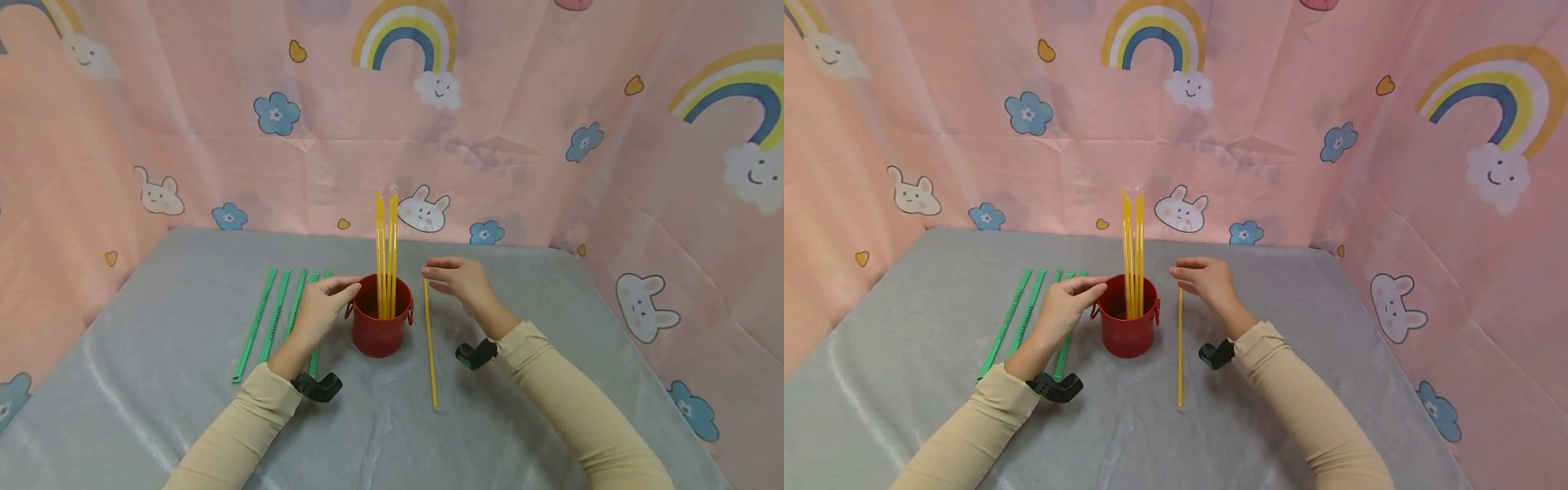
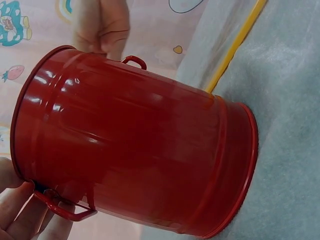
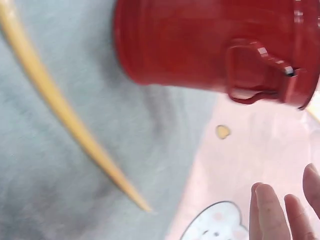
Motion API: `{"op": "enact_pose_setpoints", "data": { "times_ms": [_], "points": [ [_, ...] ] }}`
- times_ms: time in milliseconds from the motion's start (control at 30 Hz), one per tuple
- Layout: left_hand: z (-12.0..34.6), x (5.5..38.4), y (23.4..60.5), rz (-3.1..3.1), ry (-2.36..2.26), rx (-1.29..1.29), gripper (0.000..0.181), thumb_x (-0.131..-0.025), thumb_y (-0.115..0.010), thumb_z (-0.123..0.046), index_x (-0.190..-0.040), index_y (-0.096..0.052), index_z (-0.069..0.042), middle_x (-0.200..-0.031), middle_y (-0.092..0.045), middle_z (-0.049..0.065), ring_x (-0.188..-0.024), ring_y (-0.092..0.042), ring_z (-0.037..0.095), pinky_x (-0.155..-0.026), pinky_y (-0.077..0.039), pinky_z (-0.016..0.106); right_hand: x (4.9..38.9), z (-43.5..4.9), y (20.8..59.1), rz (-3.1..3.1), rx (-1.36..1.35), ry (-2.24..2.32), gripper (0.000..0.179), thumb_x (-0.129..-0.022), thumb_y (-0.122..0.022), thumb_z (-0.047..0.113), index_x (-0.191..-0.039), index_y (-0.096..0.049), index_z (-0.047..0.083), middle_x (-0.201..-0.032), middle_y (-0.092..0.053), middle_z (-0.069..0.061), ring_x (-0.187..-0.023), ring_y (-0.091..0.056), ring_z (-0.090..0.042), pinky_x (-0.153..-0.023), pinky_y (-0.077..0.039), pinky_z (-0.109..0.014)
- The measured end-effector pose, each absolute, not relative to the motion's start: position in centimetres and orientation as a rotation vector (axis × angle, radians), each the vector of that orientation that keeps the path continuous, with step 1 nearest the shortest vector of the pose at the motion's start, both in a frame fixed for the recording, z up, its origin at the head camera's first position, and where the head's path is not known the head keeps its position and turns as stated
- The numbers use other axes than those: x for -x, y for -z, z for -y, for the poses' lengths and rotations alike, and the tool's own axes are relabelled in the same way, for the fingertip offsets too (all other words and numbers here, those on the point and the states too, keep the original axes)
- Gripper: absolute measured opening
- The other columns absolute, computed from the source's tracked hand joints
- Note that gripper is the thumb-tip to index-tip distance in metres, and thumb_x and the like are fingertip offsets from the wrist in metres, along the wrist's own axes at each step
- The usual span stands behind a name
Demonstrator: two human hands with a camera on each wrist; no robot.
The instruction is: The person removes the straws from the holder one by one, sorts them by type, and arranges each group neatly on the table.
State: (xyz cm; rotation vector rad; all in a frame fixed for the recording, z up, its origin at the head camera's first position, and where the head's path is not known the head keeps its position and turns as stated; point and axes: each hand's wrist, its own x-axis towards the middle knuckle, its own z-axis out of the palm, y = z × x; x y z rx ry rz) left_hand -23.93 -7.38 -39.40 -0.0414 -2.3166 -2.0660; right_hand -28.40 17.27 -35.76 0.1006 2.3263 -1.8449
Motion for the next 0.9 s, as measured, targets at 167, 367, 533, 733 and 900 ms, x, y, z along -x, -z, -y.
{"op": "enact_pose_setpoints", "data": {
  "times_ms": [167,367,533,733,900],
  "points": [
    [7.3,23.9,39.4,2.319,2.063,0.036,0.022,-0.086,-0.066,-0.028,-0.104,-0.072,-0.016,-0.103,-0.069,0.003,-0.096,-0.06,0.014,-0.081,-0.05,0.043,27.9,-16.1,33.9,-2.29,-0.128,1.859,0.041,-0.084,-0.069,0.02,-0.122,-0.06,0.006,-0.122,-0.061,-0.011,-0.111,-0.06,-0.025,-0.086,-0.053,-0.033],
    [7.4,23.8,39.2,2.322,2.061,0.034,0.023,-0.086,-0.066,-0.028,-0.104,-0.072,-0.015,-0.103,-0.069,0.004,-0.095,-0.061,0.016,-0.081,-0.051,0.043,28.1,-15.1,33.4,-2.251,-0.113,1.891,0.042,-0.082,-0.072,0.02,-0.12,-0.061,0.005,-0.121,-0.061,-0.011,-0.108,-0.061,-0.021,-0.084,-0.054,-0.031],
    [7.2,22.5,37.1,2.342,2.062,0.027,0.026,-0.088,-0.064,-0.022,-0.109,-0.069,-0.007,-0.108,-0.068,0.012,-0.098,-0.061,0.02,-0.081,-0.051,0.039,28.2,-14.4,33.1,-2.254,-0.078,1.889,0.04,-0.084,-0.07,0.017,-0.121,-0.061,0.005,-0.122,-0.061,-0.012,-0.11,-0.06,-0.023,-0.084,-0.054,-0.032],
    [7.0,21.8,36.0,2.362,2.036,0.022,0.026,-0.089,-0.063,-0.019,-0.11,-0.068,-0.004,-0.108,-0.067,0.013,-0.098,-0.061,0.02,-0.072,-0.05,0.022,28.5,-13.7,33.1,-2.224,-0.039,1.925,0.042,-0.084,-0.069,0.016,-0.123,-0.059,0.004,-0.124,-0.059,-0.014,-0.112,-0.058,-0.025,-0.091,-0.05,-0.039],
    [7.0,21.6,35.9,2.369,2.015,0.034,0.027,-0.09,-0.062,-0.019,-0.111,-0.068,-0.004,-0.108,-0.068,0.013,-0.096,-0.061,0.018,-0.071,-0.049,0.021,28.7,-13.1,33.2,-2.225,-0.03,1.923,0.041,-0.084,-0.068,0.015,-0.123,-0.059,0.003,-0.124,-0.059,-0.014,-0.111,-0.06,-0.024,-0.089,-0.051,-0.037]
  ]
}}
